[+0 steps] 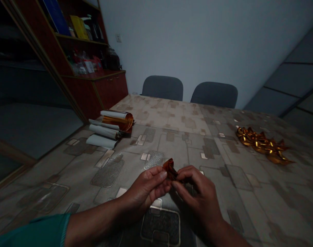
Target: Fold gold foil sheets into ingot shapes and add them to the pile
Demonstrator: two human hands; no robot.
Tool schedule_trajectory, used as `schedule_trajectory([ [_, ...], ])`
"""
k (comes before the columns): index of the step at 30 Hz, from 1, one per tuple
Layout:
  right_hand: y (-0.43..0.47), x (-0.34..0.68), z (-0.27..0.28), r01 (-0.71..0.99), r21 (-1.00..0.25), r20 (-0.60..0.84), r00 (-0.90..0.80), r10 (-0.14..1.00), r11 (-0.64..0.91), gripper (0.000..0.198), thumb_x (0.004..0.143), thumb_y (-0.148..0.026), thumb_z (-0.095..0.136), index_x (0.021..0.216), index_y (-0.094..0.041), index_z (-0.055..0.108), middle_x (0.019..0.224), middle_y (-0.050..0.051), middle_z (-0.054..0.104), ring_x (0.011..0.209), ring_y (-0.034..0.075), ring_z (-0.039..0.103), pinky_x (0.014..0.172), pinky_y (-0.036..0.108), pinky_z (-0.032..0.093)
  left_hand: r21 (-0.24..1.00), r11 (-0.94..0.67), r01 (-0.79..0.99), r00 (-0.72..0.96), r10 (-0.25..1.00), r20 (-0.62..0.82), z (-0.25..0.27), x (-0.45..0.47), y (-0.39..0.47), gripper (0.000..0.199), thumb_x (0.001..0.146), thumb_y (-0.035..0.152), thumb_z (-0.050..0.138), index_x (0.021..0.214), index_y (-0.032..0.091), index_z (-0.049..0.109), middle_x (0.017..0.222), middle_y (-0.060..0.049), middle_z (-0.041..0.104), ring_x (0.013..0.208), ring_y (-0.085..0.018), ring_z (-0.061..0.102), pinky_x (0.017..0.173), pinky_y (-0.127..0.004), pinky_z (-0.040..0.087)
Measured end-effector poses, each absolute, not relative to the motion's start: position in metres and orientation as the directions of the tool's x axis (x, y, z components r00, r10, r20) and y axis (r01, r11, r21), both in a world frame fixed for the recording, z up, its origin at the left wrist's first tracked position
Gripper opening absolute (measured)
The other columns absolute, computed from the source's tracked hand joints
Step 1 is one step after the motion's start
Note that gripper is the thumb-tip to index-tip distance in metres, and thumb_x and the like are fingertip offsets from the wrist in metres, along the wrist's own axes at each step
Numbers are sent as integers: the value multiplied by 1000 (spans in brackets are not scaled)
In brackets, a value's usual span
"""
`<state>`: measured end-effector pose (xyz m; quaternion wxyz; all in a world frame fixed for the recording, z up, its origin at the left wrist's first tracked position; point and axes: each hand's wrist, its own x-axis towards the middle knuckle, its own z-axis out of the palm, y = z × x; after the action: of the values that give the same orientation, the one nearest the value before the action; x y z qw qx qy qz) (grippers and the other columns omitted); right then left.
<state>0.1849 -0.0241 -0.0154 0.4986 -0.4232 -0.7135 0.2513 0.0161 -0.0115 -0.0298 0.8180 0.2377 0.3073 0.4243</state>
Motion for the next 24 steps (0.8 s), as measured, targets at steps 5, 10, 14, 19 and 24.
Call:
schedule_trajectory([
  [5,-24,183,-13,348,-737,558,-171,812,579,14,82,-9,63,78,-22,58,73,-1,63,65,13,60,58,25,48,621,540,-568,485,829,-278,-33,16,-11,31,78,29,83,99,12,67,90,-5,68,74,-8,64,69,-17,51],
  [10,-28,190,-12,226,-832,474,-181,862,506,25,79,-20,69,101,-25,59,82,-1,67,67,15,62,60,27,50,595,574,-562,586,784,-203,-35,13,-9,34,78,33,82,102,13,68,95,-8,69,78,-11,65,74,-19,49],
  [14,-29,198,-10,101,-923,347,-195,917,371,25,92,-29,56,117,-29,57,93,1,66,78,17,64,69,32,51,574,624,-530,680,718,-152,-32,9,-10,32,79,33,81,102,13,70,98,-6,68,79,-9,62,75,-17,46],
  [19,-25,197,-7,131,-888,394,-275,877,440,26,93,-25,54,117,-31,62,104,2,63,84,17,62,72,32,50,594,670,-446,753,639,-155,-33,9,-12,43,78,37,81,112,15,68,101,-6,64,85,-11,59,83,-22,43],
  [24,-26,193,-5,108,-895,393,-271,879,433,15,92,-23,55,100,-25,67,94,3,64,84,18,62,73,32,48,631,676,-380,775,606,-182,-26,9,-12,45,75,42,82,110,16,68,94,-4,62,82,-13,57,81,-24,43],
])
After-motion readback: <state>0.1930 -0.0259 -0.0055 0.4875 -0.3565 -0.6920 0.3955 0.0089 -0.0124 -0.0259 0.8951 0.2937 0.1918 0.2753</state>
